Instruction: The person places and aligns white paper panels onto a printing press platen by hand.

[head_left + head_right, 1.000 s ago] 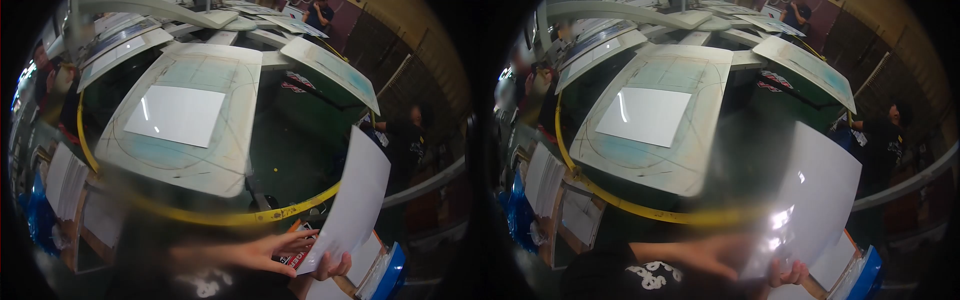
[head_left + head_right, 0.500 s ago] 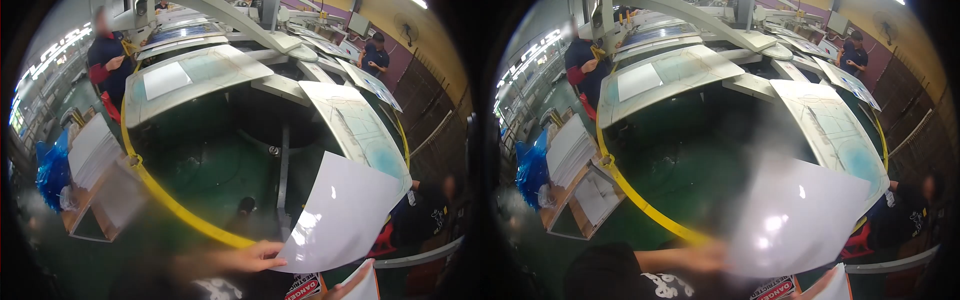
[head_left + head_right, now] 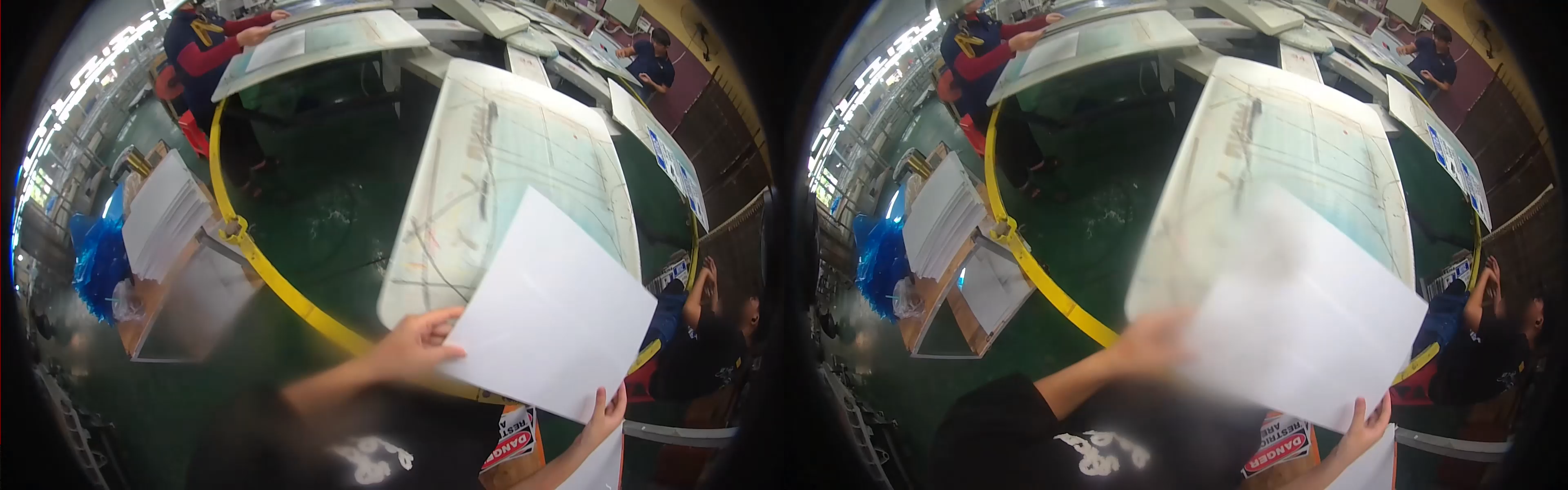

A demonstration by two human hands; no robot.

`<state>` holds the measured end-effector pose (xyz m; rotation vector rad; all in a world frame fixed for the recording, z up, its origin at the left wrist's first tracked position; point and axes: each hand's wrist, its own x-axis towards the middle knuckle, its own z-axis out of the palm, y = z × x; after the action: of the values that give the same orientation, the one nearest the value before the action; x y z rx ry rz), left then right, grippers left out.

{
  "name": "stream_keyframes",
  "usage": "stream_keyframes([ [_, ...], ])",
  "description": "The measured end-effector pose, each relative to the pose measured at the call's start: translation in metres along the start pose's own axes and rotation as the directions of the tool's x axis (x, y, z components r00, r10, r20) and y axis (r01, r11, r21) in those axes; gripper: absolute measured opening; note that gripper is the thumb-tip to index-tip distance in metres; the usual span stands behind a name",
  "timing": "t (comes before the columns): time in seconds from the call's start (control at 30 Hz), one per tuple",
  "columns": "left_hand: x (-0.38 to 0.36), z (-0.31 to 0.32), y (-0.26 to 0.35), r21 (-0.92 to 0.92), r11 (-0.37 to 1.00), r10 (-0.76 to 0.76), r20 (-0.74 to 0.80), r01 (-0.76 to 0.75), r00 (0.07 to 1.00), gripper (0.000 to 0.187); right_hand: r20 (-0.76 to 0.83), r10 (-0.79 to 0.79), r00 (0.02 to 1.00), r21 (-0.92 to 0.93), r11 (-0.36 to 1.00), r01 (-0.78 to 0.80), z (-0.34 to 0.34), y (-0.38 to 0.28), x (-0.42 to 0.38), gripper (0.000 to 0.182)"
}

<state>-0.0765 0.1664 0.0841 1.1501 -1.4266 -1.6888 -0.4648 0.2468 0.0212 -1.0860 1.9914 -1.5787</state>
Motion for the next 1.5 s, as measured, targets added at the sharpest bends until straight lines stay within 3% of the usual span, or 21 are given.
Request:
stream_keyframes([
  [0.03, 0.003, -0.008, 0.003, -0.017, 1.000, 0.019, -0.021, -0.020, 1.000, 0.057, 0.046, -0.022, 0.999, 0.030, 0.999, 0.021, 0.007, -0.001, 0.008, 0.057],
  [0.07, 0.011, -0.019, -0.013, 0.130, 0.980, 0.152, -0.029, -0.147, 0.988, 0.057, 0.090, -0.026, 0.996, 0.106, 0.994, 0.016, 0.013, -0.003, 0.015, 0.058],
  [0.1, 0.018, -0.030, -0.023, 0.431, 0.871, 0.294, -0.076, -0.235, 0.953, 0.060, 0.136, -0.034, 0.990, 0.183, 0.983, 0.008, 0.020, -0.005, 0.022, 0.059],
  [0.13, 0.025, -0.039, -0.029, 0.692, 0.671, 0.437, -0.079, -0.266, 0.896, 0.063, 0.183, -0.046, 0.982, 0.257, 0.966, -0.003, 0.028, -0.013, 0.030, 0.060],
  [0.23, 0.051, -0.074, -0.037, 0.777, 0.568, 0.487, -0.053, -0.270, 0.872, 0.069, 0.380, 0.014, 0.925, 0.141, 0.987, -0.073, 0.054, -0.025, 0.052, 0.061],
  [0.3, 0.071, -0.093, -0.037, 0.841, 0.487, 0.492, -0.042, -0.235, 0.870, 0.068, 0.431, 0.119, 0.894, 0.148, 0.969, -0.200, 0.077, -0.020, 0.069, 0.060],
  [0.33, 0.079, -0.103, -0.036, 0.884, 0.416, 0.500, -0.024, -0.216, 0.866, 0.068, 0.386, 0.078, 0.919, 0.198, 0.966, -0.165, 0.097, -0.035, 0.068, 0.061],
  [0.37, 0.089, -0.112, -0.035, 0.921, 0.340, 0.506, -0.006, -0.193, 0.862, 0.069, 0.374, 0.067, 0.925, 0.121, 0.985, -0.121, 0.106, -0.038, 0.076, 0.065],
  [0.47, 0.118, -0.135, -0.033, 0.907, 0.353, 0.489, 0.029, -0.228, 0.872, 0.072, 0.319, 0.027, 0.947, -0.140, 0.990, 0.019, 0.131, -0.038, 0.094, 0.076],
  [0.53, 0.131, -0.145, -0.034, 0.940, 0.286, 0.483, 0.026, -0.186, 0.875, 0.074, 0.245, -0.043, 0.968, -0.334, 0.934, 0.126, 0.152, -0.035, 0.104, 0.085],
  [0.73, 0.144, -0.151, -0.035, 0.990, 0.138, 0.487, -0.041, -0.030, 0.872, 0.070, 0.231, -0.166, 0.959, -0.430, 0.866, 0.254, 0.182, -0.034, 0.113, 0.089],
  [0.93, 0.146, -0.154, -0.048, 0.989, 0.146, 0.569, -0.066, -0.022, 0.820, 0.074, 0.235, -0.203, 0.951, -0.458, 0.839, 0.292, 0.188, -0.028, 0.121, 0.089],
  [1.5, 0.137, -0.135, -0.043, 0.961, 0.219, 0.525, -0.260, 0.167, 0.811, 0.066, 0.268, -0.186, 0.945, -0.463, 0.835, 0.296, 0.191, -0.026, 0.121, 0.088],
])
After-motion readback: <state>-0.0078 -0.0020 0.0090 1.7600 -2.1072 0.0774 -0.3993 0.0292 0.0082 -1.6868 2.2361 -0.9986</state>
